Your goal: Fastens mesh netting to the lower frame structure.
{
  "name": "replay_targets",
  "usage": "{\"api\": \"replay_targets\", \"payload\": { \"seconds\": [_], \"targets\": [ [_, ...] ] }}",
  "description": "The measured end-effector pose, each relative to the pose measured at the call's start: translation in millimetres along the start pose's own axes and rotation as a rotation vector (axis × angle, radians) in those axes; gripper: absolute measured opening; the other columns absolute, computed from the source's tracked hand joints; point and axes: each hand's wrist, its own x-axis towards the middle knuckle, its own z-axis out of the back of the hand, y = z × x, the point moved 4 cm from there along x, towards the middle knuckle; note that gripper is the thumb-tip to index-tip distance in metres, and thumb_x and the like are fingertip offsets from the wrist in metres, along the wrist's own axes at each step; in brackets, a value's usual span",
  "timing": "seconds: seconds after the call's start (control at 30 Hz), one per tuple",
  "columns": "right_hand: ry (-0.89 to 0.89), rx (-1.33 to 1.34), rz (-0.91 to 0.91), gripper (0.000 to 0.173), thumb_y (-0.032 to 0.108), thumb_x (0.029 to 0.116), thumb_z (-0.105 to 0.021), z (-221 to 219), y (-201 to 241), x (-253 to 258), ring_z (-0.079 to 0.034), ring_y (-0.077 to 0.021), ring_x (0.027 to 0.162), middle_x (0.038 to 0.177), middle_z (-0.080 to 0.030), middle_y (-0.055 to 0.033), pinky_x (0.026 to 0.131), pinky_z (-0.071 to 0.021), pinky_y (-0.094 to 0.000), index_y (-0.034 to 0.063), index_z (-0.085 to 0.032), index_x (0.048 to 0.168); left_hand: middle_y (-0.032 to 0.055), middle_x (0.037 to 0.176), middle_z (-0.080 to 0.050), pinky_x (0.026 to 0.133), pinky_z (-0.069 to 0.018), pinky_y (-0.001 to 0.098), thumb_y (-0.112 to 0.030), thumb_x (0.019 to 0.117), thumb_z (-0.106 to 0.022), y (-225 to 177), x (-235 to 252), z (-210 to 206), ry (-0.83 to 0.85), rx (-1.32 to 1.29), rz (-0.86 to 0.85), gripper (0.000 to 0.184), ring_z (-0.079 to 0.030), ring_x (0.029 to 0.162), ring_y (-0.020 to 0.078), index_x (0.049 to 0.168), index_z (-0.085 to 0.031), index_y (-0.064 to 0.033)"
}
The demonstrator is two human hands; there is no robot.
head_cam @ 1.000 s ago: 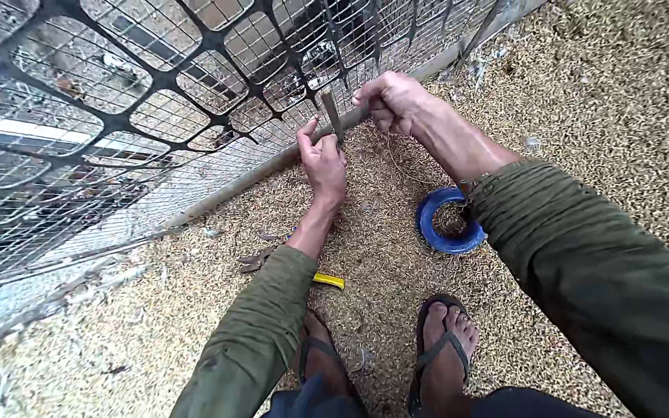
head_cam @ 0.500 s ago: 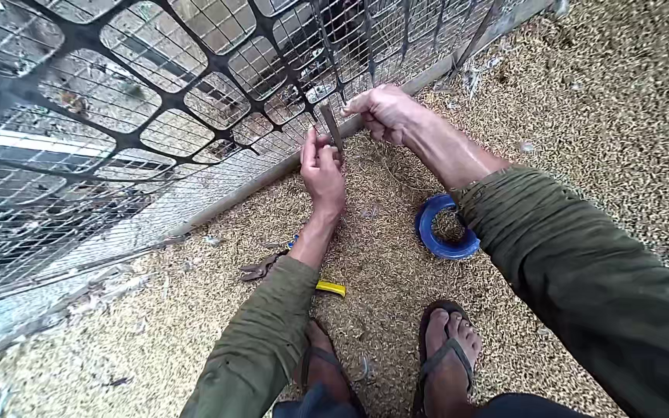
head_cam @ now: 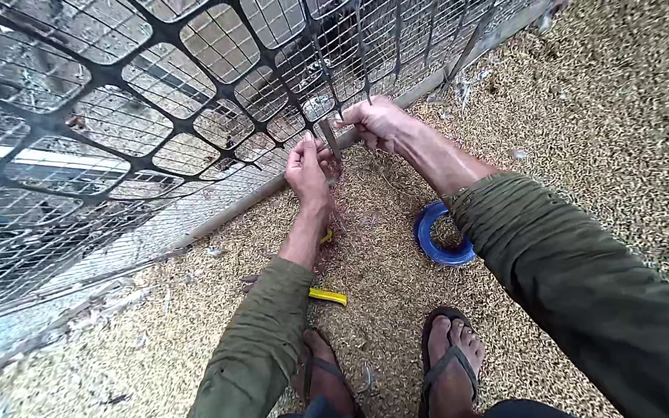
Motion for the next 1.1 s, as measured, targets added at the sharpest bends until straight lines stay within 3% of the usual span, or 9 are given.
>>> {"api": "replay_targets", "payload": {
  "seconds": [0.13,0.23,0.43,0.57,0.77,0.97,1.1],
  "targets": [
    [0.016,-0.017,0.020,0.006,0.015,0.0933,-0.067,-1.6,0.7,0.8,-0.032,-0.0034,0.038,0.056,-0.039,0.0068,0.035,-0.0295,-0.0193,0.0100,-0.069,0.090,0.0043,0.087,-0.071,0.066,-0.0568,0.0240,-0.023,0.1080,-0.054,-3.8,1.6,-3.2,-0.023,-0.055,0.047,0.023,-0.067,0.071,0.0105,0.110,-0.063,-0.0025],
    [0.018,-0.013,0.024,0.006,0.014,0.0928,-0.067,-1.9,1.0,-0.2,-0.032,-0.0037,0.040,0.057,-0.040,0.0069,0.037,-0.0298,-0.0197,0.0095,-0.070,0.094,0.0032,0.083,-0.070,0.062,-0.0559,0.0226,-0.020,0.1077,-0.054,-4.5,2.1,-4.2,-0.029,-0.068,0.059,0.018,-0.066,0.066,0.0094,0.106,-0.063,-0.0040],
    [0.044,-0.053,0.021,0.010,0.018,0.0936,-0.068,-1.2,-3.8,1.0,-0.032,-0.0046,0.040,0.057,-0.040,0.0059,0.037,-0.0292,-0.0210,0.0089,-0.070,0.097,-0.0035,0.074,-0.058,0.068,-0.0547,0.0230,-0.013,0.1088,-0.047,1.6,0.2,-2.3,0.101,0.106,-0.100,0.014,-0.060,0.066,0.0058,0.099,-0.055,-0.0076],
    [0.081,-0.126,0.083,0.015,0.020,0.0992,-0.062,-0.5,-12.6,-10.9,-0.034,-0.0049,0.043,0.062,-0.046,0.0044,0.039,-0.0297,-0.0221,0.0087,-0.072,0.100,-0.0019,0.077,-0.055,0.069,-0.0511,0.0266,-0.015,0.1095,-0.040,3.8,-13.2,3.4,0.216,0.291,-0.184,0.017,-0.056,0.068,0.0068,0.102,-0.051,-0.0046],
    [0.097,-0.162,0.211,0.026,0.026,0.1073,-0.050,-1.4,-41.6,-34.9,-0.035,-0.0083,0.048,0.065,-0.045,0.0009,0.045,-0.0322,-0.0272,0.0093,-0.069,0.104,0.0052,0.080,-0.055,0.057,-0.0476,0.0312,-0.030,0.1115,-0.040,3.8,-37.2,17.8,0.320,0.622,-0.321,0.027,-0.052,0.062,0.0131,0.115,-0.054,-0.0073],
    [0.156,-0.170,0.212,0.036,0.030,0.1114,-0.041,-19.3,-47.0,-34.9,-0.036,-0.0078,0.051,0.067,-0.046,0.0023,0.048,-0.0349,-0.0276,0.0095,-0.070,0.113,0.0116,0.083,-0.059,0.061,-0.0513,0.0395,-0.018,0.1078,-0.046,6.6,-56.3,12.9,0.363,0.759,-0.453,0.024,-0.056,0.065,0.0198,0.113,-0.059,0.0006],
    [0.205,-0.134,0.163,0.037,0.030,0.1112,-0.041,-25.6,-51.5,-43.6,-0.033,-0.0070,0.045,0.058,-0.039,0.0046,0.044,-0.0316,-0.0256,0.0083,-0.069,0.101,0.0106,0.086,-0.059,0.066,-0.0517,0.0335,-0.013,0.1040,-0.050,11.8,-71.0,16.4,0.414,0.760,-0.579,0.018,-0.058,0.071,0.0167,0.102,-0.060,0.0016]
  ]
}}
